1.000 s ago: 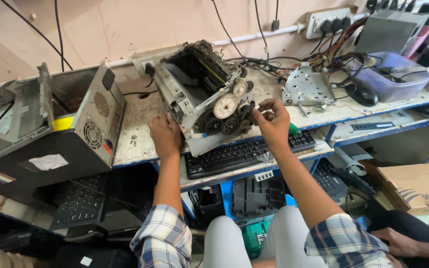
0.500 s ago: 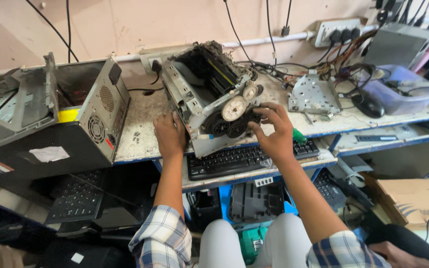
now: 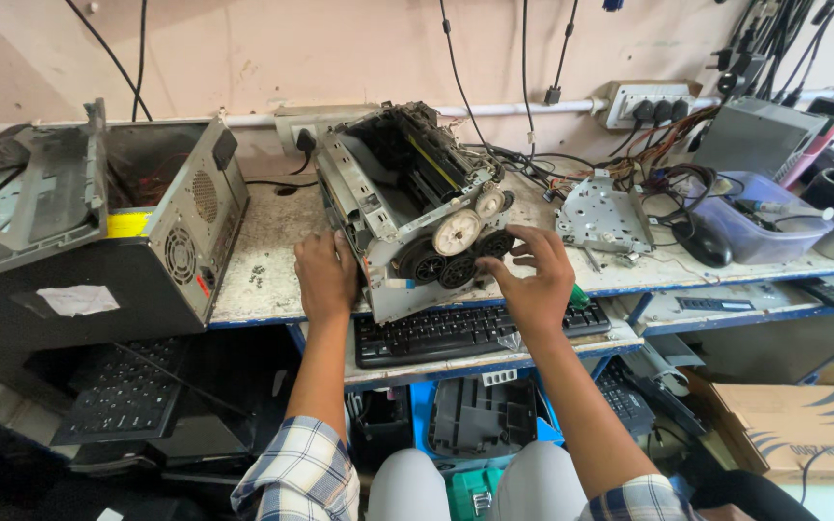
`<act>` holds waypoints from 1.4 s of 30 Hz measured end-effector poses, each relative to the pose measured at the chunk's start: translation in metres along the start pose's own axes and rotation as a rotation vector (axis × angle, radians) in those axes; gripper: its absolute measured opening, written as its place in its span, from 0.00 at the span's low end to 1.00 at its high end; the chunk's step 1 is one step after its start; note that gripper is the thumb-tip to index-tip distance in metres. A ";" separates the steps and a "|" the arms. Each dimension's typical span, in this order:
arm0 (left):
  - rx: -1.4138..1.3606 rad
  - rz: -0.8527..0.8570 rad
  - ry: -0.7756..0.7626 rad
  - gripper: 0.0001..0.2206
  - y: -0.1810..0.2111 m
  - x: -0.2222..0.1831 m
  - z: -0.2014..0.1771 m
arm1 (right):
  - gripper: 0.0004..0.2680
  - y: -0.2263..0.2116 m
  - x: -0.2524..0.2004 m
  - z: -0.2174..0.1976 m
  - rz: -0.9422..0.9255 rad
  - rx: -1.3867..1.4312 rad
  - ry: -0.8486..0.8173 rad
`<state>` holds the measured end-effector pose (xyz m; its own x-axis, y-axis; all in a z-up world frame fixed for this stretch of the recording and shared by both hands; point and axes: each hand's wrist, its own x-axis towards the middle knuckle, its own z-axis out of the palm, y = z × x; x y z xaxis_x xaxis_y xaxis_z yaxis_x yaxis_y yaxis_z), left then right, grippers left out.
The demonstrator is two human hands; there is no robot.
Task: The person disassembles a printer by removing gears and a metal plate from the internal mechanism. They then use a screwdriver to loosen screws and remove a component from the printer chassis.
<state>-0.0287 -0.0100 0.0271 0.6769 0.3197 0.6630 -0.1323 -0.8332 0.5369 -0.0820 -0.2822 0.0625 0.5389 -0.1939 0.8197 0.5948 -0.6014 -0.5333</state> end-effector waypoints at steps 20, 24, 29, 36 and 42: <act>-0.042 0.061 0.061 0.14 -0.002 -0.001 0.002 | 0.19 -0.002 -0.002 -0.001 -0.081 -0.016 -0.020; -0.015 0.062 0.068 0.14 -0.004 -0.001 0.005 | 0.19 0.000 -0.001 0.001 -0.061 -0.040 -0.032; -0.012 0.051 0.049 0.14 -0.003 0.000 0.005 | 0.19 -0.002 -0.003 0.001 -0.064 -0.074 -0.044; 0.004 0.074 0.062 0.13 -0.006 -0.002 0.008 | 0.16 0.006 0.003 0.004 -0.050 -0.076 -0.067; 0.030 0.123 0.103 0.13 -0.013 -0.001 0.016 | 0.19 -0.005 0.002 -0.008 -0.097 -0.144 -0.111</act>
<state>-0.0165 -0.0064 0.0111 0.5786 0.2578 0.7738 -0.1868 -0.8816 0.4334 -0.0891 -0.2857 0.0687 0.5505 -0.0473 0.8335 0.5600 -0.7196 -0.4106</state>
